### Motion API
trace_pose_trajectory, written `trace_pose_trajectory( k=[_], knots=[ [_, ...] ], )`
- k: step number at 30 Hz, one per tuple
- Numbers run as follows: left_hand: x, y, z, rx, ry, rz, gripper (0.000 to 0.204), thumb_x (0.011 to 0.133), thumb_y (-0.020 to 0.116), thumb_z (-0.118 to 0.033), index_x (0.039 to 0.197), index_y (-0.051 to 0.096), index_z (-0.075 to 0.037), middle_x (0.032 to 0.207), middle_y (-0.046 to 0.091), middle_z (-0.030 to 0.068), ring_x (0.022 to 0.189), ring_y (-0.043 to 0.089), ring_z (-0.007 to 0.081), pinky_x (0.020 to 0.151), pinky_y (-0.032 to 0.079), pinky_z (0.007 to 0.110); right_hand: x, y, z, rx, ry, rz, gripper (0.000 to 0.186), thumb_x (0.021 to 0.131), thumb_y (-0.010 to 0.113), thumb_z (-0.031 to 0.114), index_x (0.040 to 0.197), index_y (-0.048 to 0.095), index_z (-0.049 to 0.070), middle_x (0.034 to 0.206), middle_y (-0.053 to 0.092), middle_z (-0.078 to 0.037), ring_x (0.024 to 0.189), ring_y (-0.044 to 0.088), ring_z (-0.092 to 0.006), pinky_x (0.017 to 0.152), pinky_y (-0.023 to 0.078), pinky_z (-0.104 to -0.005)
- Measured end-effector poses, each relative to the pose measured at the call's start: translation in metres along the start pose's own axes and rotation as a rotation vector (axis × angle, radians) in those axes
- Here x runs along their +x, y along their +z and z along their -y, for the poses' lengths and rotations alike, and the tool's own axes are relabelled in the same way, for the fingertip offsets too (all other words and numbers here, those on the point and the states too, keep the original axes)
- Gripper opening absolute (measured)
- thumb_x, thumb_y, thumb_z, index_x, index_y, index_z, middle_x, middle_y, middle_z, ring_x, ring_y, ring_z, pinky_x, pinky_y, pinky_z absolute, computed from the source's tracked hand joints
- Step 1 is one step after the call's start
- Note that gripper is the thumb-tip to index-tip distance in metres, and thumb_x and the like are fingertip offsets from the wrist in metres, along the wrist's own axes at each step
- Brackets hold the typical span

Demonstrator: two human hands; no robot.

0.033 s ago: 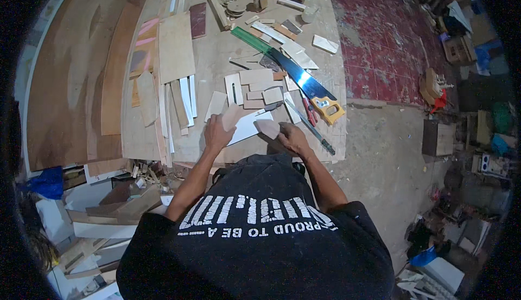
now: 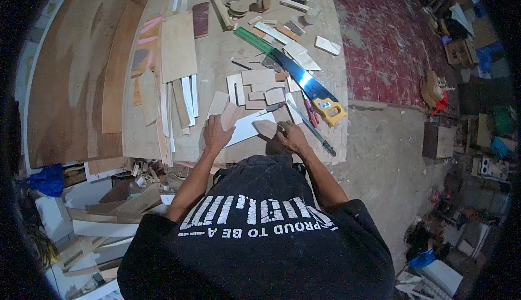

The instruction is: Cutting a piece of wood with a handsaw and smoothing it with a file.

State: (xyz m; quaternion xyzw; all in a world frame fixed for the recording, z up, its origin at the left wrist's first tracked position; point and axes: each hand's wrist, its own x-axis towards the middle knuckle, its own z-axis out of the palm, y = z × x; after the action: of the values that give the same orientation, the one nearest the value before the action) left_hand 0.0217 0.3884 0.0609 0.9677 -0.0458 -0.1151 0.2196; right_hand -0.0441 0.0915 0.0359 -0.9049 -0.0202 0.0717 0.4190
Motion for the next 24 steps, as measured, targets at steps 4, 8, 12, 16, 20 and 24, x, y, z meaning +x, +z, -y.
trace_pose_trajectory(
  k=[4, 8, 12, 16, 20, 24],
  knots=[
    [0.001, -0.007, 0.015, -0.079, -0.243, -0.063, 0.065, 0.077, 0.078, -0.033, 0.125, 0.054, 0.003, 0.121, 0.054, 0.0202, 0.115, 0.055, 0.0397, 0.098, 0.046, 0.05, 0.056, 0.005, 0.017, -0.172, -0.136, 0.011, 0.027, 0.088, 0.06, 0.018, 0.112, 0.066, 0.007, 0.101, 0.064, -0.018, 0.1, 0.061, -0.0386, 0.085, 0.049, -0.0488],
    [0.012, -0.012, 0.01, -0.146, -0.329, -0.056, 0.065, 0.078, 0.077, -0.033, 0.125, 0.053, 0.005, 0.122, 0.054, 0.0217, 0.117, 0.055, 0.0422, 0.098, 0.046, 0.051, 0.12, 0.008, 0.009, -0.278, -0.124, -0.066, 0.032, 0.083, 0.061, 0.01, 0.114, 0.065, 0.005, 0.114, 0.061, -0.018, 0.108, 0.059, -0.0377, 0.087, 0.051, -0.0485],
    [0.023, -0.017, 0.007, -0.109, -0.357, -0.054, 0.064, 0.078, 0.076, -0.033, 0.126, 0.053, 0.004, 0.122, 0.054, 0.0219, 0.118, 0.054, 0.0422, 0.099, 0.046, 0.051, 0.162, 0.013, 0.022, -0.437, -0.063, -0.018, 0.048, 0.081, 0.063, 0.01, 0.129, 0.058, 0.006, 0.129, 0.057, -0.018, 0.12, 0.054, -0.038, 0.096, 0.05, -0.0488],
    [0.032, -0.012, 0.014, -0.12, -0.35, -0.096, 0.065, 0.078, 0.077, -0.033, 0.125, 0.053, 0.005, 0.123, 0.053, 0.0222, 0.12, 0.052, 0.0416, 0.1, 0.045, 0.051, 0.19, 0.017, 0.054, -0.507, -0.107, 0.14, 0.055, 0.081, 0.065, 0.014, 0.135, 0.052, 0.008, 0.142, 0.048, -0.013, 0.13, 0.046, -0.0363, 0.099, 0.046, -0.055],
    [0.038, -0.009, 0.016, -0.014, -0.283, -0.094, 0.065, 0.079, 0.077, -0.033, 0.125, 0.052, 0.004, 0.126, 0.05, 0.0215, 0.123, 0.05, 0.0402, 0.1, 0.045, 0.05, 0.206, 0.03, 0.08, -0.635, -0.167, 0.272, 0.078, 0.078, 0.072, 0.023, 0.148, 0.037, 0.013, 0.153, 0.038, -0.01, 0.138, 0.039, -0.0359, 0.103, 0.042, -0.0604],
    [0.047, -0.01, 0.006, -0.001, -0.336, 0.007, 0.066, 0.079, 0.077, -0.031, 0.127, 0.049, 0.004, 0.128, 0.05, 0.0215, 0.125, 0.05, 0.0396, 0.1, 0.046, 0.049, 0.216, 0.039, 0.082, -0.792, -0.223, 0.367, 0.099, 0.07, 0.079, 0.032, 0.154, 0.027, 0.017, 0.158, 0.032, -0.008, 0.145, 0.031, -0.0341, 0.11, 0.034, -0.0622]
  ],
)
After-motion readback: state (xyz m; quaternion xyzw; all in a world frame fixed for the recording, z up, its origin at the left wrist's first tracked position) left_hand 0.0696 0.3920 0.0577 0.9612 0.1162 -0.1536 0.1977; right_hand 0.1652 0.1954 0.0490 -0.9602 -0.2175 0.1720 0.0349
